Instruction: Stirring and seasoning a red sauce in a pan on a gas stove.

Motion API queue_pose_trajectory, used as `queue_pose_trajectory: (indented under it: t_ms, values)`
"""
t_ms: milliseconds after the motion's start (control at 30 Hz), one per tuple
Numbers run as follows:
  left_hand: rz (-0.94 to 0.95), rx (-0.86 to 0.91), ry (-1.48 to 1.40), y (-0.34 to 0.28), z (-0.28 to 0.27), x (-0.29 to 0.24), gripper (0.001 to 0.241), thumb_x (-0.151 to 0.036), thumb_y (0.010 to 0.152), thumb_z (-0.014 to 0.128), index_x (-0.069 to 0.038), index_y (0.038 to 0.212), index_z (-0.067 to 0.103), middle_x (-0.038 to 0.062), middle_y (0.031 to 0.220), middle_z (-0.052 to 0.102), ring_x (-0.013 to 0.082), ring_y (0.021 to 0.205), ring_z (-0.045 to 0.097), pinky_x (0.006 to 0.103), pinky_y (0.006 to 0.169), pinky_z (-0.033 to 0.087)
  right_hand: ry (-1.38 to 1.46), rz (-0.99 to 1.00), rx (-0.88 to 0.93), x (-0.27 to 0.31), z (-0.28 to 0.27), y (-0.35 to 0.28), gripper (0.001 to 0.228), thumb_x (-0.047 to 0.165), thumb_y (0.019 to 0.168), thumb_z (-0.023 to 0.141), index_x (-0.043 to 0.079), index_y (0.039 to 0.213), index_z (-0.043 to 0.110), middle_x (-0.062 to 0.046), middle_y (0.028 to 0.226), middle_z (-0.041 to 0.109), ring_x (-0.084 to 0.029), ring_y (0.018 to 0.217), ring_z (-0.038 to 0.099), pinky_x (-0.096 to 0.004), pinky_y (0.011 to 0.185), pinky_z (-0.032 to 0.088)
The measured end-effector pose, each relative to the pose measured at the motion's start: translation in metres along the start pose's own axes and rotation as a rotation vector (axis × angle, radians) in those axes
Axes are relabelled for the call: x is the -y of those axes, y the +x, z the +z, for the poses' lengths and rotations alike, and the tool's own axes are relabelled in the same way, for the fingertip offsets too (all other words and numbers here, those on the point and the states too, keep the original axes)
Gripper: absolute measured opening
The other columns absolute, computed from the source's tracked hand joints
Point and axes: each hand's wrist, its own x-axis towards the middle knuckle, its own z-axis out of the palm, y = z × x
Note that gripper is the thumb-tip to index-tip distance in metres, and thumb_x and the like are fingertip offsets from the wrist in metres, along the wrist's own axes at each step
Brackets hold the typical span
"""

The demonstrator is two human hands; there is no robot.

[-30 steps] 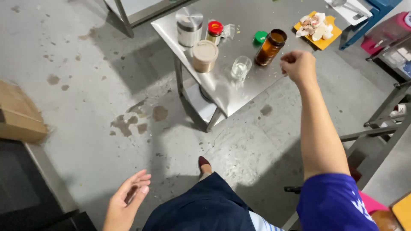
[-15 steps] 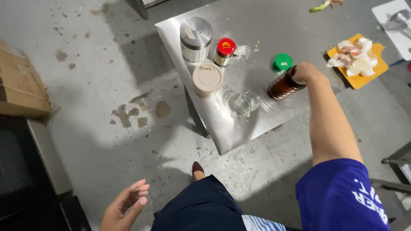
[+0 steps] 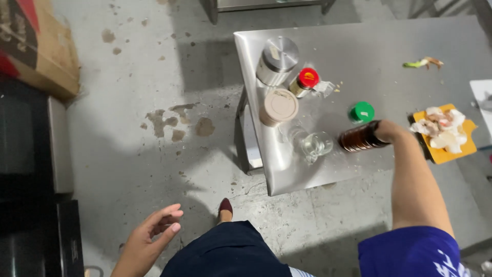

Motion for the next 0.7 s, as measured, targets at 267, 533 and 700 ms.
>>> queue_pose_trajectory:
  t_ms: [267,533,700]
  values:
    - [-0.141,-0.020,-0.034,0.004,-0.017,0.027,0.046,-0.018,0.091,0.067,-0.012,0.137,0.064,0.007,0.121,0.075,0.0177,0.107,0.069,0.0345,0.095,0.055,0.110,0.009,0.127,0.033,-0.039,-0.060,0.032,0.006,0.082,0.064,-0.005,0.110,0.075,-0.025,0.105,0.079,-0.036,0.098,0.073,-0.045,0.088,0.054]
    - [-0.138,-0.004,-0.063,0.010,-0.003,0.014,0.046,-0.018,0.090,0.067,-0.011,0.136,0.065,0.008,0.122,0.075,0.0169,0.112,0.069,0.0341,0.096,0.056,0.252,0.045,0.150,0.050,-0.048,-0.081,0.035,0.003,0.075,0.072,-0.004,0.109,0.078,-0.022,0.104,0.080,-0.032,0.097,0.072,-0.042,0.089,0.054]
    - [-0.062,0.016,-0.061,0.013,-0.006,0.011,0.048,-0.017,0.090,0.067,-0.011,0.138,0.064,0.007,0.123,0.074,0.0161,0.111,0.068,0.0330,0.095,0.055,0.054,0.051,-0.035,0.047,-0.060,-0.100,0.033,0.014,0.081,0.075,0.011,0.113,0.081,-0.022,0.095,0.077,-0.035,0.084,0.075,-0.042,0.081,0.057]
